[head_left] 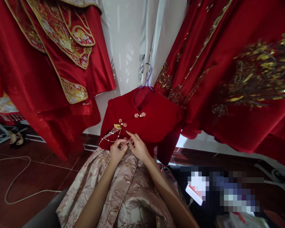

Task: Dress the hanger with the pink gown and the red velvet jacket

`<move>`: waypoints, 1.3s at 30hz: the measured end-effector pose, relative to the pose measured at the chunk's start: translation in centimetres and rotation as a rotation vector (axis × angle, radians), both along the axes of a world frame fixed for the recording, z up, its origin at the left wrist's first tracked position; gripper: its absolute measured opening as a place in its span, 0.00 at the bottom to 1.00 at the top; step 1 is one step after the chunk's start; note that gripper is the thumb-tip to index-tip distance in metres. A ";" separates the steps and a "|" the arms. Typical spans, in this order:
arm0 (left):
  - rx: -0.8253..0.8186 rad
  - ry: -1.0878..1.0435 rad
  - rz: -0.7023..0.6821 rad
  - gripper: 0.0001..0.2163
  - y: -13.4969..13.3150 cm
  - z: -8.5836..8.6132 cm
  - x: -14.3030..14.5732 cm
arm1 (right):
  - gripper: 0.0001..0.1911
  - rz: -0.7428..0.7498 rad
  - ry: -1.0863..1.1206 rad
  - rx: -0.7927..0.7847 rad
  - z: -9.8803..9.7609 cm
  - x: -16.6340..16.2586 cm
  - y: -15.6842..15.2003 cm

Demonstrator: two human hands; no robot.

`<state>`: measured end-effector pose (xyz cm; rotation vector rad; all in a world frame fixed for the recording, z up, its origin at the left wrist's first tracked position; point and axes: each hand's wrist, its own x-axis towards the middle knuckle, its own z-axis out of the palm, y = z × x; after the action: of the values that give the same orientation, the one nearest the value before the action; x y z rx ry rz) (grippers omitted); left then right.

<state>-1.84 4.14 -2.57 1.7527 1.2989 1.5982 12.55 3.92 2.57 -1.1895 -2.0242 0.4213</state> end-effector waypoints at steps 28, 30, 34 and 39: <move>0.032 0.082 0.058 0.12 -0.4 0.5 0.3 | 0.10 -0.068 0.070 -0.177 1.2 2.2 0.7; 0.035 0.094 0.056 0.12 -0.3 0.4 0.3 | 0.09 -0.048 0.078 -0.203 0.7 2.1 1.0; 0.045 0.100 0.064 0.10 -0.3 0.4 0.2 | 0.06 -0.044 0.108 -0.233 0.4 2.0 1.4; 0.033 0.145 0.057 0.08 -0.5 0.6 0.2 | 0.05 -0.036 0.114 -0.233 0.4 2.0 1.4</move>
<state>-1.68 3.64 -1.97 1.8983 1.4077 1.5561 14.58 5.37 2.93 -1.3075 -1.8913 0.7063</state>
